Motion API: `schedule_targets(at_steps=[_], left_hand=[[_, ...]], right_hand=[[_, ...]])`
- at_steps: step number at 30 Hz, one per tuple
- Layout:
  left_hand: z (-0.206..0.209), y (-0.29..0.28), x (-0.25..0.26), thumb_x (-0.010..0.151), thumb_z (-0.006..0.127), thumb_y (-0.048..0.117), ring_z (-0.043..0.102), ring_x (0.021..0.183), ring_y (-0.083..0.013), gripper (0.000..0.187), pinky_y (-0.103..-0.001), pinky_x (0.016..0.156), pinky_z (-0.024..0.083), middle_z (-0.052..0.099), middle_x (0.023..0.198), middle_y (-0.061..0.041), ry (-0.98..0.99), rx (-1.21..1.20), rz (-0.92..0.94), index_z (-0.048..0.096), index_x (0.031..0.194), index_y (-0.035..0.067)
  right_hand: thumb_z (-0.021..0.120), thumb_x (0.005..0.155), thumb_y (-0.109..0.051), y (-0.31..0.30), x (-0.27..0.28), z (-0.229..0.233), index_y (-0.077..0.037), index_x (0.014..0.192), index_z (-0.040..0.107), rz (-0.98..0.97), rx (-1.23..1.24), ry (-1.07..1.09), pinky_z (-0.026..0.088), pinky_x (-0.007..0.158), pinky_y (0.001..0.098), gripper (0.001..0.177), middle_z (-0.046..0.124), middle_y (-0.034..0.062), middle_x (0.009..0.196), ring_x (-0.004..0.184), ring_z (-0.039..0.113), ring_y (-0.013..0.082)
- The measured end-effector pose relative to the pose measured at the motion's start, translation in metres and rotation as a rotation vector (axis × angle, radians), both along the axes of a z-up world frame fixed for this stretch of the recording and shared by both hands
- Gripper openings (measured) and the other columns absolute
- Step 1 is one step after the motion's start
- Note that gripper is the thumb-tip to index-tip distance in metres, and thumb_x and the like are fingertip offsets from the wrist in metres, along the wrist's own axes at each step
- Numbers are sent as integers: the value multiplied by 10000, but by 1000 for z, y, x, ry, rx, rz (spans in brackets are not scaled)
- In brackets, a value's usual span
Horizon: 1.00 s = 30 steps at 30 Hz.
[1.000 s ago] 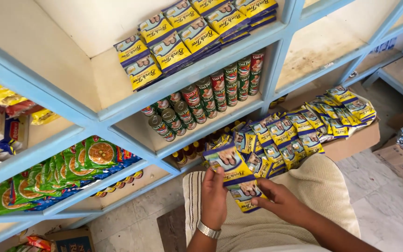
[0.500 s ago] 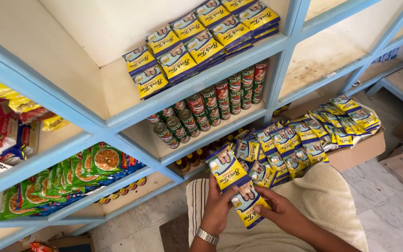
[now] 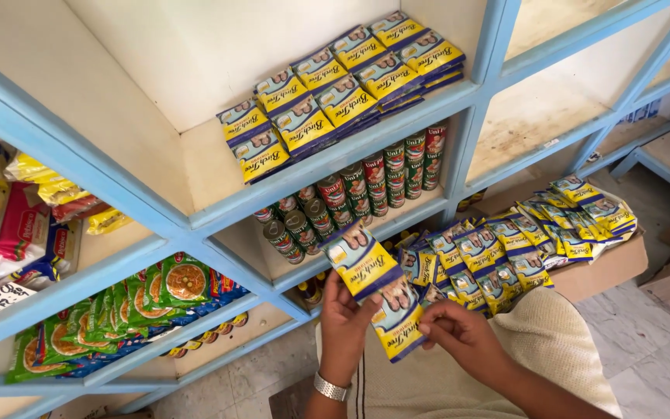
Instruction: The person sits on the floor in front of a blue shelving unit and repeatedly picks up yellow and blue packets from a cardboard box. They place the packets onto the shelf, arranging them in neat rows alongside other products.
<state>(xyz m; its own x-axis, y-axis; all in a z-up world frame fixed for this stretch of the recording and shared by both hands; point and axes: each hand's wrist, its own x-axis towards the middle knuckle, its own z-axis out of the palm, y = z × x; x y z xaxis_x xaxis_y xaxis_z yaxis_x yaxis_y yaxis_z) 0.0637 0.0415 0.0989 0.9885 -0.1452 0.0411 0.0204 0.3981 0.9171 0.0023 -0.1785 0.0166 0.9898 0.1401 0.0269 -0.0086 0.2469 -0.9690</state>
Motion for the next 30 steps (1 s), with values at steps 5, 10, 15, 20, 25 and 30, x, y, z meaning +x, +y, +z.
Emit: schedule_targets(at_steps=[5, 10, 15, 20, 25, 30], left_hand=[[44, 23, 49, 919, 675, 26, 641, 1173, -171, 711, -328, 975, 543, 661, 1322, -111, -176, 51, 70, 325, 1538, 38], [101, 64, 127, 1077, 568, 212, 620, 1159, -133, 544, -289, 987, 509, 673, 1314, -104, -450, 281, 231, 395, 1551, 10], [140, 107, 218, 1064, 602, 176, 661, 1055, -99, 534, -262, 887, 557, 687, 1275, -77, -615, 440, 422, 421, 1536, 6], [140, 140, 292, 1046, 654, 159, 660, 929, -96, 535, -263, 806, 552, 731, 1099, -68, -581, 493, 511, 475, 1530, 20], [137, 144, 326, 983, 696, 192, 657, 859, -142, 611, -296, 778, 544, 731, 1022, -101, -391, 680, 636, 485, 1540, 58], [125, 152, 346, 993, 595, 359, 463, 1398, -252, 707, -317, 1134, 354, 444, 1557, -173, -274, 757, 435, 338, 1577, 54]], right_hand=[[674, 952, -69, 21, 51, 97, -25, 1146, 668, -30, -279, -217, 608, 783, 282, 199, 710, 90, 1073, 939, 709, 140], [692, 945, -71, 55, 112, 175, -87, 1282, 675, -141, -701, -763, 533, 986, 373, 337, 621, 138, 1352, 1262, 627, 286], [669, 996, -101, 102, 182, 210, -94, 1329, 644, -158, -640, -987, 515, 1028, 394, 334, 558, 148, 1419, 1257, 613, 338], [707, 959, -124, 128, 247, 209, -119, 1275, 701, -282, -829, -1110, 431, 998, 412, 316, 591, 105, 1387, 1172, 619, 305], [723, 982, -167, 136, 280, 201, -143, 1223, 729, -274, -945, -1173, 402, 1053, 419, 243, 612, 47, 1347, 1237, 600, 256], [686, 971, -396, 134, 257, 215, -201, 1314, 661, -367, -1069, -1244, 258, 1200, 588, 395, 420, 91, 1605, 1483, 378, 334]])
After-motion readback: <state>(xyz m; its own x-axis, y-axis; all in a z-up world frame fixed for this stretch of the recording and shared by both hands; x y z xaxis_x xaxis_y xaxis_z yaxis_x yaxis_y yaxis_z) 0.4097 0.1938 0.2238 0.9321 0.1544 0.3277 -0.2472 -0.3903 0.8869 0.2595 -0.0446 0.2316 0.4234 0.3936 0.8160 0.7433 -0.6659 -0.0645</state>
